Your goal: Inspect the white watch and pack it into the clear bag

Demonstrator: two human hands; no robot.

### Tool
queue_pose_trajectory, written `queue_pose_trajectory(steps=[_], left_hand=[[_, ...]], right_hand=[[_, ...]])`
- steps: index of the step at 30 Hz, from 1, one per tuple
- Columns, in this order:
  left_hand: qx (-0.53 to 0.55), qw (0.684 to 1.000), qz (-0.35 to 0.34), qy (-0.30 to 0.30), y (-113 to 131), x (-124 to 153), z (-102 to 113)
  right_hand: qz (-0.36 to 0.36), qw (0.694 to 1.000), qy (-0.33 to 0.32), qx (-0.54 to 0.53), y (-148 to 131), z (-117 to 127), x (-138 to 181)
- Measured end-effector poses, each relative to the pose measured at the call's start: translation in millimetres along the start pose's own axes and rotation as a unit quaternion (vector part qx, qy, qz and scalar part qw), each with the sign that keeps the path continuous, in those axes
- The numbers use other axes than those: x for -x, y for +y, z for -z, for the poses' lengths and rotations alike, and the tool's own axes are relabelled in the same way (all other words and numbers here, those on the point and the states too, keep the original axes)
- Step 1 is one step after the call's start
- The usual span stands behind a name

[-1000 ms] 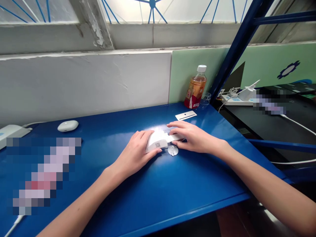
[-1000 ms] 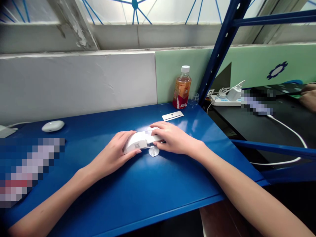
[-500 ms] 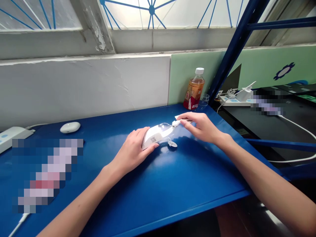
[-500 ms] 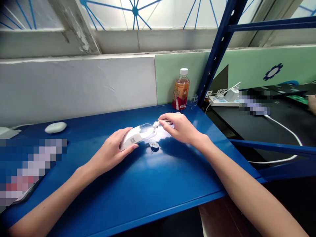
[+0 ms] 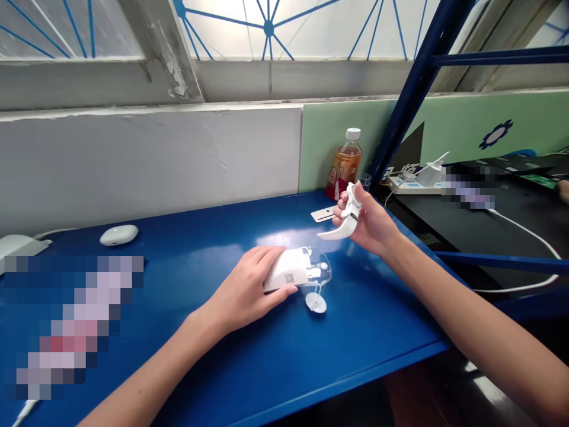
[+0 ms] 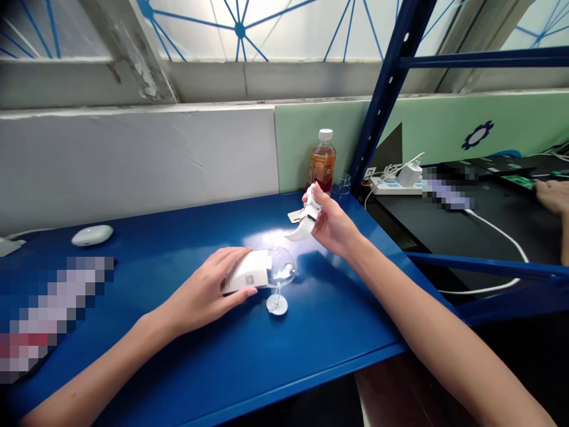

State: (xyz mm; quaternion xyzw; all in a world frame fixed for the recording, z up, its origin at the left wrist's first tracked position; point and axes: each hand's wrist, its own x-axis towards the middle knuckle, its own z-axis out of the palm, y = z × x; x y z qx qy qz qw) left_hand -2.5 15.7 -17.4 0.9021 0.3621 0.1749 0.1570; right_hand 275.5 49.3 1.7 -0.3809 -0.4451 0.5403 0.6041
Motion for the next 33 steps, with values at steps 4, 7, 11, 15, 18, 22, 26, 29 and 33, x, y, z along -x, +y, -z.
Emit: queue_pose_trajectory(steps=[4, 7, 11, 15, 18, 22, 26, 29, 33], left_hand=[[-0.049, 0.999, 0.005, 0.022, -10, -2, -4], [-0.068, 0.998, 0.014, 0.007, -16, -4, -8], [-0.083, 0.996, 0.030, -0.009, -17, -4, -9], [-0.035, 0.998, 0.006, 0.050, -5, -4, 0], [0.101, 0.988, -0.024, 0.116, 16, -6, 10], [0.347, 0.933, 0.052, 0.079, 43, -13, 13], [0.575, 0.805, 0.146, 0.033, 50, -23, 6], [0.661, 0.727, 0.185, 0.030, 46, -27, 1], [0.697, 0.691, 0.188, 0.024, 41, -26, -4]], right_hand=[[-0.050, 0.998, -0.011, -0.026, 1, -3, 1], [-0.085, 0.994, -0.027, -0.057, 3, -6, 2], [-0.098, 0.993, -0.035, -0.054, 2, -13, 8], [-0.127, 0.986, -0.046, -0.098, 1, -27, 16], [-0.123, 0.979, -0.071, -0.142, -2, -46, 19], [-0.093, 0.980, -0.159, -0.078, -6, -75, 11], [-0.036, 0.985, -0.161, -0.048, 4, -96, -8], [-0.080, 0.964, -0.208, -0.142, 16, -102, -17], [-0.158, 0.927, -0.259, -0.219, 21, -100, -13]])
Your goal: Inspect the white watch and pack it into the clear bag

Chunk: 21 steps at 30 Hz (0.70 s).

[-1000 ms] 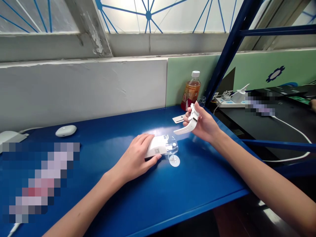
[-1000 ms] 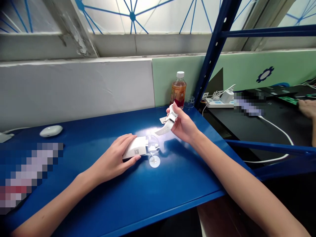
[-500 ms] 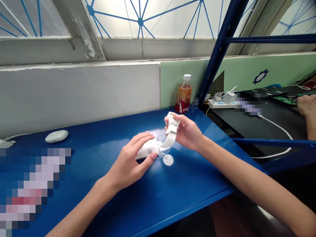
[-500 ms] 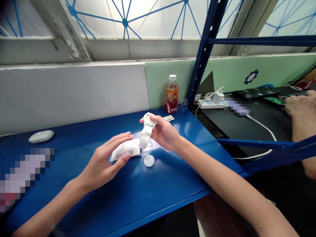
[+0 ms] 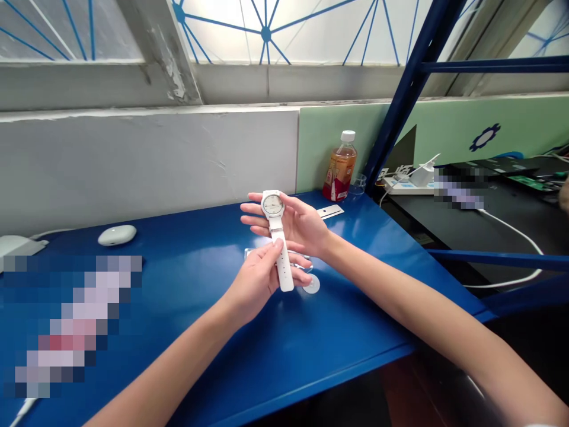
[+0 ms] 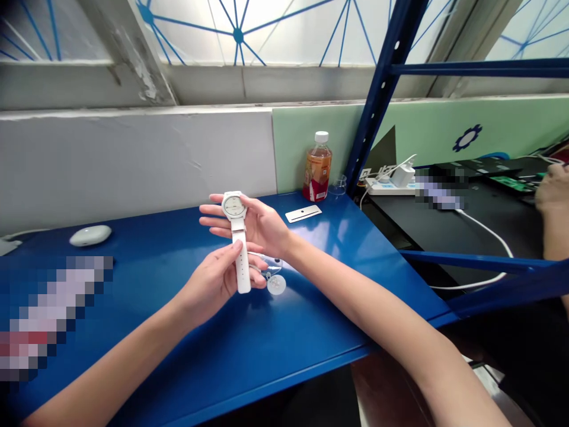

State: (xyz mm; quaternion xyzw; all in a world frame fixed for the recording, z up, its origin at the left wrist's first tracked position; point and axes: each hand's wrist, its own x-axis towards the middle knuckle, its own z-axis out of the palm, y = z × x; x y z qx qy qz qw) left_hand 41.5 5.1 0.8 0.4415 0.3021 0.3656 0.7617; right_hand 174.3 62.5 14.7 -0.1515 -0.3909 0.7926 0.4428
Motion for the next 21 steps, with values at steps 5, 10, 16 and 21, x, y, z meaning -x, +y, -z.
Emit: queue_pose_trajectory(steps=[5, 10, 16, 21], left_hand=[[0.006, 0.999, 0.027, -0.017, -5, 4, 0], [0.003, 0.998, 0.057, 0.003, -7, 4, -1], [0.023, 0.997, 0.076, 0.005, -8, 2, -3], [0.039, 0.996, 0.078, -0.021, -8, 4, -6]], right_hand=[[-0.014, 1.000, -0.026, -0.003, 1, 6, 11], [-0.034, 0.998, -0.047, 0.008, 3, 11, 14], [-0.041, 0.998, -0.046, 0.008, 3, 11, 16], [-0.053, 0.997, -0.054, 0.020, 3, 16, 17]])
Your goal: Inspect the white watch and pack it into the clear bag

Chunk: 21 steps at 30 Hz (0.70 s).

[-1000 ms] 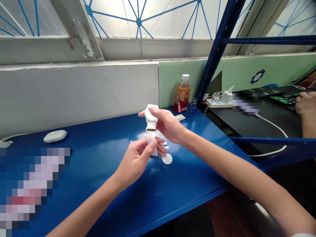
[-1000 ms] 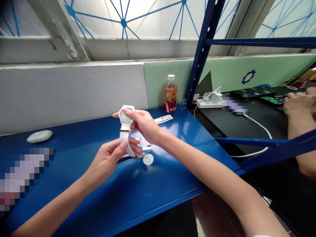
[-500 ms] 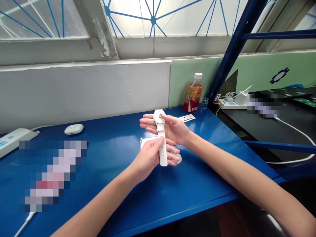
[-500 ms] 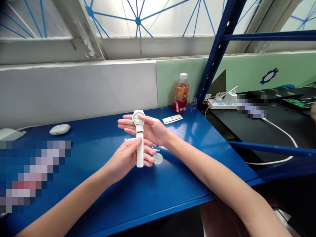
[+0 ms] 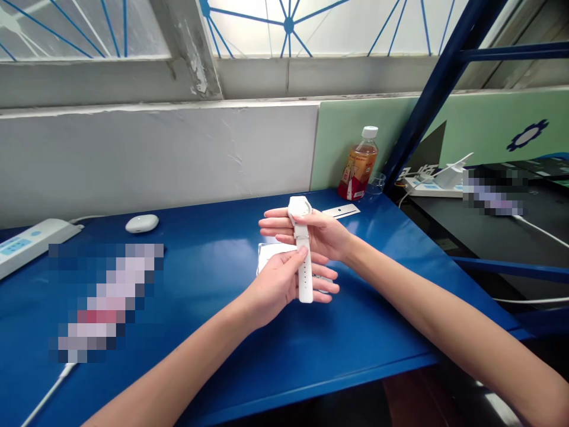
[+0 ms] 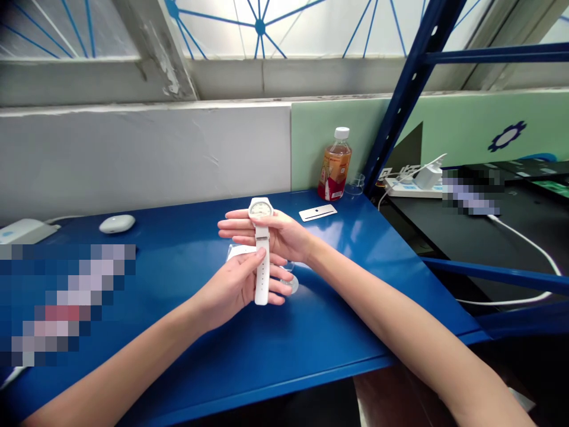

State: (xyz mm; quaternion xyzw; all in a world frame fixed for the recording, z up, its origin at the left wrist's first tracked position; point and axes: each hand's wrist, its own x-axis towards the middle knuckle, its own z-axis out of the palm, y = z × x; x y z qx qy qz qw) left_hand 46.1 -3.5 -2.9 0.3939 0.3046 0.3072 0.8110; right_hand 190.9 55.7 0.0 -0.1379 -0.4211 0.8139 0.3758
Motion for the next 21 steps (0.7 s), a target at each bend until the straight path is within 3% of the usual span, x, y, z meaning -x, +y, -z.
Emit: queue_pose_trajectory(steps=[6, 14, 21], left_hand=[[0.018, 1.000, -0.004, -0.006, -0.7, 1.4, -2.3], [-0.009, 0.998, 0.001, 0.060, 1.1, -0.8, -3.1], [-0.038, 0.998, -0.020, 0.051, -1.6, -1.1, 0.8]], right_hand=[[0.003, 1.000, -0.001, 0.006, -2.7, 1.7, 0.5], [-0.004, 1.000, -0.017, -0.008, -7.1, -4.8, 2.6], [0.002, 1.000, -0.009, -0.006, -7.6, -5.2, 3.6]])
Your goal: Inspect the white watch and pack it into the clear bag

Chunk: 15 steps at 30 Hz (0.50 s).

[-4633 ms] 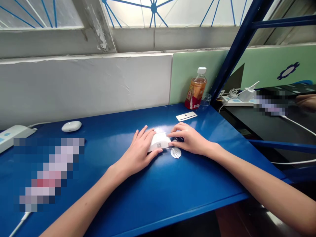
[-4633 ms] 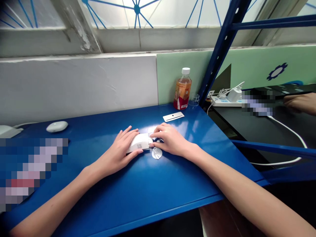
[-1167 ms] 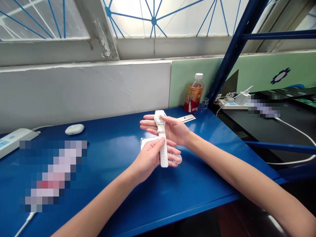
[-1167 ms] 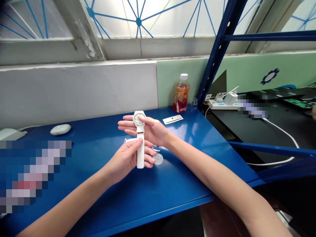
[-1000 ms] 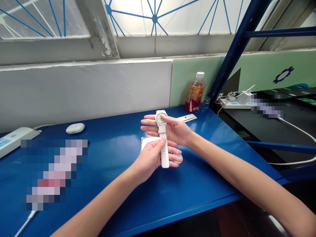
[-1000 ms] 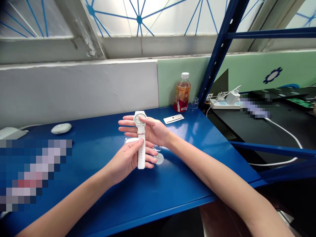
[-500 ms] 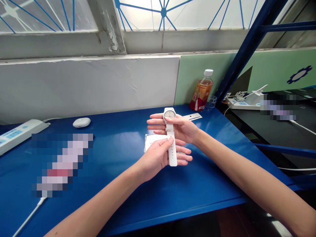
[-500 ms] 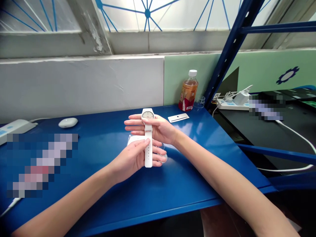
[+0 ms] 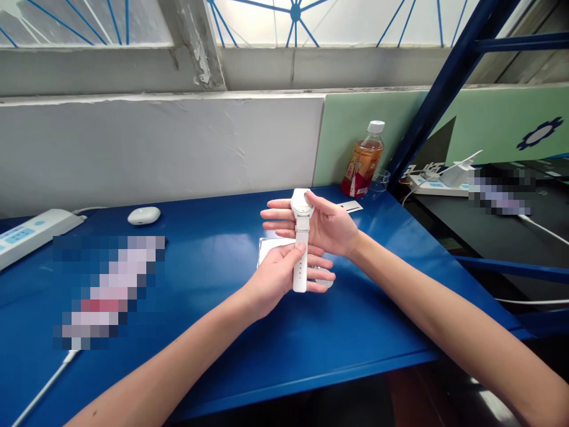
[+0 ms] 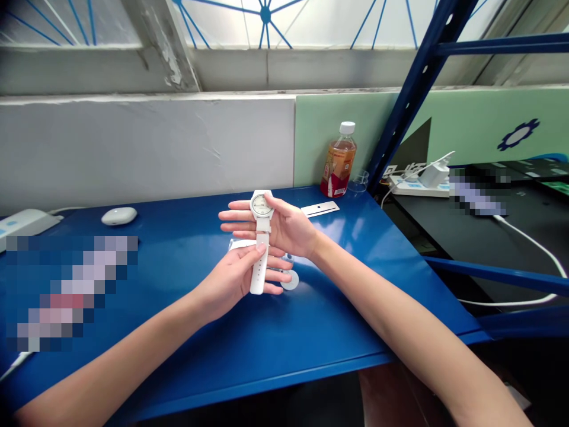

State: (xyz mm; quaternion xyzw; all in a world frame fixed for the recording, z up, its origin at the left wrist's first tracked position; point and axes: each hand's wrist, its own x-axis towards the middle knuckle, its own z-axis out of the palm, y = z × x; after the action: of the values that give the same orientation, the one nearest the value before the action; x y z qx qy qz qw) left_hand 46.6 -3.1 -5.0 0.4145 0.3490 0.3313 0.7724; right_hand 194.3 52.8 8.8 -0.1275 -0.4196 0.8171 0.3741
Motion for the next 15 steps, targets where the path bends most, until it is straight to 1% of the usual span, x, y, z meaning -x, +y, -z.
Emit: queue_pose_trajectory(steps=[4, 7, 12, 15], left_hand=[[-0.005, 1.000, 0.001, -0.029, 0.0, 1.1, 2.4], [0.002, 0.999, 0.007, -0.039, 1.7, 1.1, 1.9], [0.033, 0.998, 0.014, -0.045, 3.2, 1.6, -0.7], [0.029, 0.999, 0.015, -0.037, 1.9, 1.8, -0.6]], right_hand=[[0.007, 1.000, 0.024, 0.006, -0.1, -1.0, 0.1], [0.017, 0.999, 0.037, -0.002, 0.2, -2.9, 0.1], [0.010, 0.999, 0.036, -0.011, 0.1, -5.3, 0.7], [0.006, 1.000, 0.026, -0.016, -0.3, -5.5, 1.4]])
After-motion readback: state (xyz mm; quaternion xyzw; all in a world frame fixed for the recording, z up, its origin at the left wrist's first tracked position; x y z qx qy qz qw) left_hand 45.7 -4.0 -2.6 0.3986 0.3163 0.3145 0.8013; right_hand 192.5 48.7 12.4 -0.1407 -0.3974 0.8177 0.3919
